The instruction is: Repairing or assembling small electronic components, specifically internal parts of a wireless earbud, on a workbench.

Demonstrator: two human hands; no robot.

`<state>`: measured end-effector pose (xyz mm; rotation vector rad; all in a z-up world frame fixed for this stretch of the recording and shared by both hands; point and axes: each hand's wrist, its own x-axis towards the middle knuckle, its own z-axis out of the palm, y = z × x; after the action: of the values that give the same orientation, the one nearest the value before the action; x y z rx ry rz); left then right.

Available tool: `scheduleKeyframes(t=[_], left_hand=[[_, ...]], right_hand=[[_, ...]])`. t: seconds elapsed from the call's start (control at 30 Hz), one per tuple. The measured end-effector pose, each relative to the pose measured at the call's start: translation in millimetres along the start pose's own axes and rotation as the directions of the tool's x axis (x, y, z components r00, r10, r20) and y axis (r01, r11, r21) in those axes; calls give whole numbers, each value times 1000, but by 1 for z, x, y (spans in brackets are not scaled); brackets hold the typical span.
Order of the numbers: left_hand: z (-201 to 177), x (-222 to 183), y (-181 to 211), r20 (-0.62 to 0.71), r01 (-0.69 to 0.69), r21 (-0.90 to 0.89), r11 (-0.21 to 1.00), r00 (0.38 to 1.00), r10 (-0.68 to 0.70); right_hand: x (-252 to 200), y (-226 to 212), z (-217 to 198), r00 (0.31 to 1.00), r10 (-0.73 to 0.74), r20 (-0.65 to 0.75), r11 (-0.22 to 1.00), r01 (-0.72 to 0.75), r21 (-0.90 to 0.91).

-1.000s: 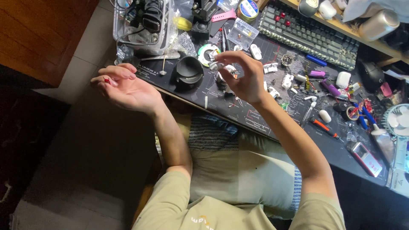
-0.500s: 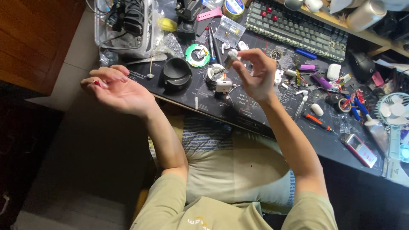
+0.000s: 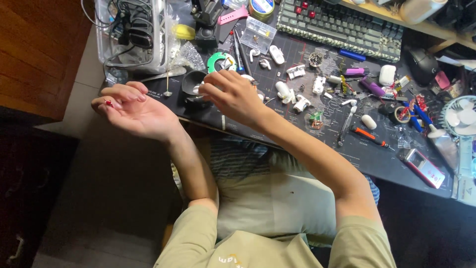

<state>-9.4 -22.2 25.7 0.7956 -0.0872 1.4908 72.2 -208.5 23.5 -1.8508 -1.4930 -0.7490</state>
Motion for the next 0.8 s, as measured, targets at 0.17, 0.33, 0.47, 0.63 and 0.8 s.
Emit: scheduleKeyframes(t=[0.17,0.33,0.47,0.63,0.8], left_hand=[[-3,1,-2,-47,3,-55,998,999,-5],[6,2,2,-97,32,-39,999,995,-36],[16,2,9,-143,62,-5,998,988,-62],[14,3,8,-155,59,5,998,986,-57],[10,3,4,-147,58,-1,998,987,-57]], right_hand=[[12,-2,-5,991,-10,132,955,-30,296],[34,33,1,968,149,202,960,-190,206],[51,64,35,866,294,404,945,-328,16],[70,74,58,640,484,597,835,-541,-99],[73,78,59,618,437,654,821,-571,-9]])
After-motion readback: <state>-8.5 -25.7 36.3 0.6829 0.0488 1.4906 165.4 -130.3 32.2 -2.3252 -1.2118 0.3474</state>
